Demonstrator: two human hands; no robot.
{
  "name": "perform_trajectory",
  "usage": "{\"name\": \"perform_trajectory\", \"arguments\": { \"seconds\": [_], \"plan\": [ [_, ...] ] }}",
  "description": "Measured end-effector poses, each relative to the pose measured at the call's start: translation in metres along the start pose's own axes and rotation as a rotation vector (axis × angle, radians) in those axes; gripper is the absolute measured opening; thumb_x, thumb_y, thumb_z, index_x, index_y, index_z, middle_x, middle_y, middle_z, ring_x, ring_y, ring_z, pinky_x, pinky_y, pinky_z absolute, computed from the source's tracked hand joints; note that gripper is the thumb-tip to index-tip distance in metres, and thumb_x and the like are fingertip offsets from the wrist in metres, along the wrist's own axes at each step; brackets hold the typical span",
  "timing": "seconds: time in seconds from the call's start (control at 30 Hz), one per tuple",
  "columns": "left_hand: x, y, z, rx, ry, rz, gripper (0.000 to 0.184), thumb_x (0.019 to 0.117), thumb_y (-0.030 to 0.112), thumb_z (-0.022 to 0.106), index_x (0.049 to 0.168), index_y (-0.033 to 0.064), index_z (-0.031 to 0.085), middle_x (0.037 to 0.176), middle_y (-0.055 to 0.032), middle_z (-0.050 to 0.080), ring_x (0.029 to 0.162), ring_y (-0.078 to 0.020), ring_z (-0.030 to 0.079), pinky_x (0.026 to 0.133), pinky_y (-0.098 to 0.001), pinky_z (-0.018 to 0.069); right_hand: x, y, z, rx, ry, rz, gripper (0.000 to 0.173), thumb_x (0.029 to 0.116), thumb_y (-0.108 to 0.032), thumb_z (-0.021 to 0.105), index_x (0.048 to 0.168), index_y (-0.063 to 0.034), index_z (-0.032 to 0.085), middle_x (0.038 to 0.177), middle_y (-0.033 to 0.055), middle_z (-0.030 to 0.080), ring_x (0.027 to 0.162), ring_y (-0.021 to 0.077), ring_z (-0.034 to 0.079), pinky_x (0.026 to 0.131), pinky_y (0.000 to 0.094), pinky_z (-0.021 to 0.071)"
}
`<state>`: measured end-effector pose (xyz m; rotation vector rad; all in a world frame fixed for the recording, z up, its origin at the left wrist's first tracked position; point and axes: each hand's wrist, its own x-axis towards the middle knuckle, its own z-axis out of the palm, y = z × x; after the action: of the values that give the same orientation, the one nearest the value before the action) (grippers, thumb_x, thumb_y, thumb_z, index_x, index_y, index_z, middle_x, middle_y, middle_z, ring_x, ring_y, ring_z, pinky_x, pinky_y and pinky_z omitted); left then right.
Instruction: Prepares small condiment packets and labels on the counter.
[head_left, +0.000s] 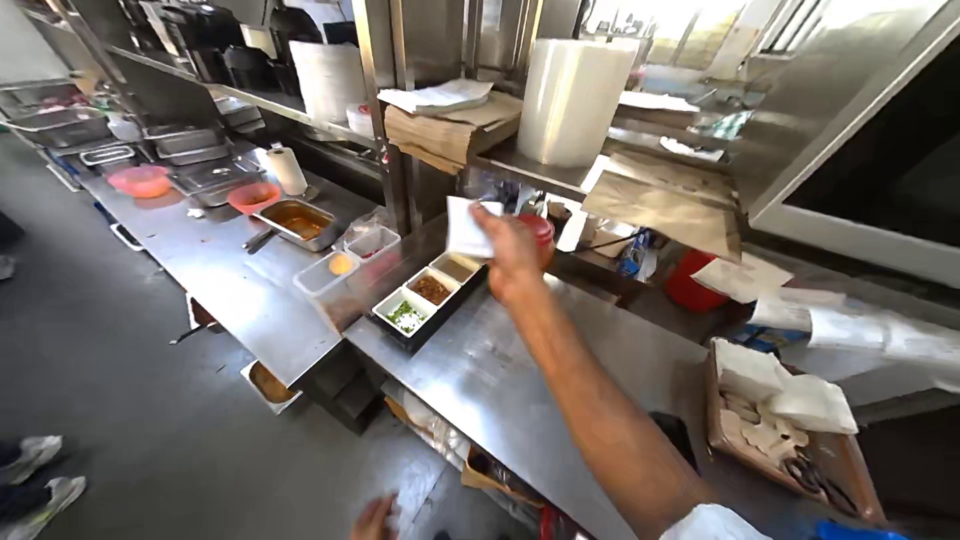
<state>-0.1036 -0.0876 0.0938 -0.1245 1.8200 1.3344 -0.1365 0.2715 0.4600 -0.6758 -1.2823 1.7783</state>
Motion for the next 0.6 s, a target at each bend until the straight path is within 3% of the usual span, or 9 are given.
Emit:
{"name": "perform_trajectory", "arguments": {
  "seconds": [0.03, 0.07, 0.17, 0.2, 0.27, 0.33, 0.43, 0.53, 0.6],
  "plan": [
    [0.01, 0.01, 0.013, -0.08, -0.037, 0.182, 0.046, 0.1129, 0.029, 0.035, 0.137, -0.0049, 0.055, 0.118, -0.0226, 0.067, 0.092, -0.0299, 0.07, 0.077, -0.0439, 0.0599, -0.034, 0.014, 0.0, -0.035, -0.099, -0.021, 0.027, 0.0973, -0.027, 0.071, 0.109, -0.0024, 0.071, 0.093, 0.0091, 0.075, 0.082, 0.0174, 0.072, 0.076, 0.0373, 0.0623],
    [0.012, 0.028, 0.026, -0.173, -0.097, 0.285, 0.054, 0.1128, 0.039, 0.03, 0.138, -0.0009, 0.056, 0.12, -0.0175, 0.069, 0.096, -0.0266, 0.07, 0.078, -0.043, 0.0602, -0.068, 0.034, -0.011, -0.086, -0.168, -0.026, 0.029, 0.0985, -0.031, 0.07, 0.11, -0.0046, 0.073, 0.095, 0.008, 0.075, 0.084, 0.0169, 0.072, 0.079, 0.0382, 0.0624],
    [-0.001, 0.091, 0.067, -0.311, -0.273, 0.465, 0.081, 0.1046, 0.066, 0.022, 0.146, 0.0027, 0.051, 0.132, -0.0145, 0.067, 0.115, -0.0281, 0.067, 0.091, -0.0472, 0.0584, -0.141, 0.127, -0.073, -0.183, -0.097, 0.173, 0.036, 0.0978, -0.044, 0.068, 0.115, -0.0125, 0.073, 0.106, 0.0061, 0.074, 0.095, 0.0182, 0.07, 0.084, 0.0428, 0.0596],
    [-0.003, 0.102, 0.081, -0.287, -0.324, 0.503, 0.079, 0.104, 0.065, 0.028, 0.146, 0.0012, 0.05, 0.131, -0.0161, 0.066, 0.115, -0.0289, 0.067, 0.093, -0.0466, 0.058, -0.152, 0.161, -0.096, -0.159, -0.005, 0.251, 0.032, 0.0976, -0.037, 0.07, 0.115, -0.0106, 0.074, 0.107, 0.0075, 0.075, 0.097, 0.0194, 0.071, 0.086, 0.0433, 0.0595],
    [-0.009, 0.106, 0.111, -0.194, -0.37, 0.47, 0.055, 0.1058, 0.041, 0.048, 0.14, -0.0012, 0.057, 0.122, -0.0177, 0.07, 0.108, -0.0288, 0.069, 0.092, -0.045, 0.059, -0.174, 0.213, -0.145, -0.13, 0.187, 0.338, 0.023, 0.0967, -0.021, 0.073, 0.113, -0.0055, 0.075, 0.106, 0.0106, 0.076, 0.097, 0.021, 0.072, 0.087, 0.0418, 0.0601],
    [-0.009, 0.104, 0.149, -0.089, -0.338, 0.398, 0.032, 0.0996, 0.02, 0.069, 0.121, -0.0034, 0.068, 0.104, -0.0157, 0.074, 0.092, -0.0264, 0.073, 0.085, -0.0437, 0.0628, -0.186, 0.234, -0.187, -0.124, 0.317, 0.41, 0.021, 0.0953, -0.015, 0.074, 0.112, -0.0021, 0.072, 0.104, 0.014, 0.073, 0.094, 0.0227, 0.071, 0.083, 0.042, 0.0609],
    [0.004, 0.093, 0.189, 0.105, -0.268, 0.397, 0.018, 0.0921, 0.018, 0.078, 0.1, 0.002, 0.076, 0.085, -0.0085, 0.075, 0.074, -0.0178, 0.07, 0.072, -0.037, 0.0602, -0.185, 0.244, -0.23, -0.155, 0.402, 0.472, 0.02, 0.0932, -0.011, 0.075, 0.109, -0.0009, 0.07, 0.1, 0.0162, 0.071, 0.089, 0.0244, 0.07, 0.079, 0.0431, 0.06],
    [0.019, 0.087, 0.217, 0.334, -0.261, 0.401, 0.02, 0.092, 0.025, 0.079, 0.1, 0.0065, 0.077, 0.082, -0.0047, 0.073, 0.071, -0.0153, 0.068, 0.072, -0.0388, 0.0586, -0.177, 0.248, -0.271, -0.29, 0.429, 0.468, 0.017, 0.0921, -0.017, 0.078, 0.1, -0.0024, 0.073, 0.087, 0.0108, 0.071, 0.071, 0.0179, 0.064, 0.062, 0.0353, 0.0526],
    [0.026, 0.085, 0.227, 0.455, -0.266, 0.371, 0.021, 0.0918, 0.028, 0.079, 0.099, 0.0078, 0.077, 0.082, -0.0054, 0.073, 0.073, -0.0171, 0.069, 0.074, -0.0427, 0.0585, -0.171, 0.257, -0.296, -0.401, 0.434, 0.431, 0.016, 0.0909, -0.018, 0.079, 0.093, -0.0026, 0.073, 0.08, 0.0083, 0.07, 0.064, 0.0157, 0.06, 0.058, 0.0335, 0.0498]
  ]
}}
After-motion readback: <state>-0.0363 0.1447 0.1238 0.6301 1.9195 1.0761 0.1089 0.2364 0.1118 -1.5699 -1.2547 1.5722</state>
